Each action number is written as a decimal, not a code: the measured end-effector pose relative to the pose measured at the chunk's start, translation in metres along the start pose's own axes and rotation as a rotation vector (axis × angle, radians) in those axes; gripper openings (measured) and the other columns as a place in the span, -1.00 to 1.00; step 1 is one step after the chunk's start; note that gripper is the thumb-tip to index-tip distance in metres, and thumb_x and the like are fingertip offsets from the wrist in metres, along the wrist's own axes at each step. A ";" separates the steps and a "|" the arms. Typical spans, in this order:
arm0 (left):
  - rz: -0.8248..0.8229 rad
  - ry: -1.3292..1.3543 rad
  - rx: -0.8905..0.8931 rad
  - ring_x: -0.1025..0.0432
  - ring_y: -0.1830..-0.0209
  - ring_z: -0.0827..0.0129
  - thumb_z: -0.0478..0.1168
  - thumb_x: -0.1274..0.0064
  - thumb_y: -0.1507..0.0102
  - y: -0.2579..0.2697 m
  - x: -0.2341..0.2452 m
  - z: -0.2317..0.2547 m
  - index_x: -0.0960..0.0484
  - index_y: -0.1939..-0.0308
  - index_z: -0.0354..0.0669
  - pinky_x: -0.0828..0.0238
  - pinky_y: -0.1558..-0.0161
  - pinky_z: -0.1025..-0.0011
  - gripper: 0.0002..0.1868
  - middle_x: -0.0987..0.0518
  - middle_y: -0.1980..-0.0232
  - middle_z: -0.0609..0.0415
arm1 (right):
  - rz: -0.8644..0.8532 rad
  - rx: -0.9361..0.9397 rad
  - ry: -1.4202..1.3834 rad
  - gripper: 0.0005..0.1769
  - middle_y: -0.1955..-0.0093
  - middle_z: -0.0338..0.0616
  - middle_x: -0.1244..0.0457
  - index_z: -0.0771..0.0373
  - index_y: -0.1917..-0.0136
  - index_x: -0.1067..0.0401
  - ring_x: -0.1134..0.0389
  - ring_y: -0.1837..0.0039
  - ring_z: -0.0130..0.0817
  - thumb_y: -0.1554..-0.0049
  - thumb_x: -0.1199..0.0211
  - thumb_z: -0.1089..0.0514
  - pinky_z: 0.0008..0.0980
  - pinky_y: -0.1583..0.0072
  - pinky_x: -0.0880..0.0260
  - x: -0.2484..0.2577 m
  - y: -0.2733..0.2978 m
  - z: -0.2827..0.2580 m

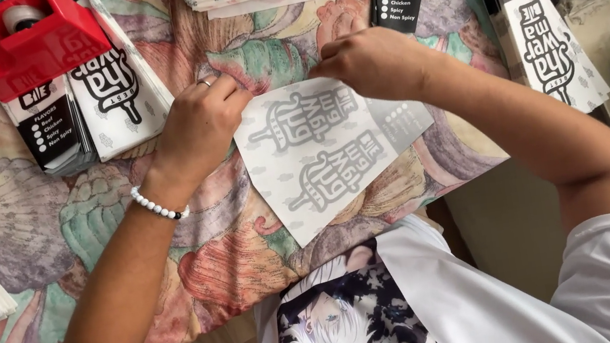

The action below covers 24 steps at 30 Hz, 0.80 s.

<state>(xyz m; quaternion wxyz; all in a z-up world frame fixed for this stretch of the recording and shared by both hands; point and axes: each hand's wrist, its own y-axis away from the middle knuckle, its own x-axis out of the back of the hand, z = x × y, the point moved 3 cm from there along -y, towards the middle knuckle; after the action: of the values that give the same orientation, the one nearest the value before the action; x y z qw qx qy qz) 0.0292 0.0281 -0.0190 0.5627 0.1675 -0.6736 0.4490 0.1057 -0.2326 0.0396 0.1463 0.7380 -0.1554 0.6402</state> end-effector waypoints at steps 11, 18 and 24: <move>-0.068 0.103 0.098 -0.42 0.42 0.24 -0.38 -0.14 -0.33 -0.020 0.035 0.020 -0.67 0.28 -0.27 -0.44 0.44 0.34 -0.93 -0.47 0.32 0.02 | -0.021 0.022 -0.055 -0.72 -0.04 -0.19 -0.43 0.15 -0.18 -0.62 -0.48 0.11 -0.14 -0.26 -0.21 0.29 -0.17 0.24 -0.57 -0.009 -0.001 0.014; 0.208 0.616 0.488 -0.42 -0.07 0.19 0.04 -0.28 -0.36 0.004 0.030 0.026 -0.09 -0.46 -0.26 -0.62 0.00 0.47 -0.16 -0.40 -0.21 -0.21 | 0.087 0.058 -0.380 -0.59 0.06 0.04 -0.40 0.45 -0.22 -0.57 -0.45 0.10 -0.14 -0.16 -0.18 0.61 -0.14 0.02 -0.54 0.033 0.010 0.011; 0.145 1.422 0.709 -0.53 -0.25 0.08 -0.05 -0.20 -0.27 0.003 0.047 0.066 -0.42 -0.24 -0.25 -0.63 -0.25 0.35 -0.44 -0.60 -0.17 -0.09 | 0.290 -0.046 -0.545 -0.74 -0.04 0.13 -0.39 0.57 -0.36 -0.51 -0.39 -0.02 -0.25 -0.41 -0.31 0.53 -0.33 -0.04 -0.36 0.084 0.051 0.020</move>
<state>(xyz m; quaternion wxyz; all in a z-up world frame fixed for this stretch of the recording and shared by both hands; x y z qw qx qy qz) -0.0276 -0.0097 0.0253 0.7403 -0.0342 0.0203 0.6711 0.1132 -0.2905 0.1207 0.0232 0.8491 -0.3071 0.4292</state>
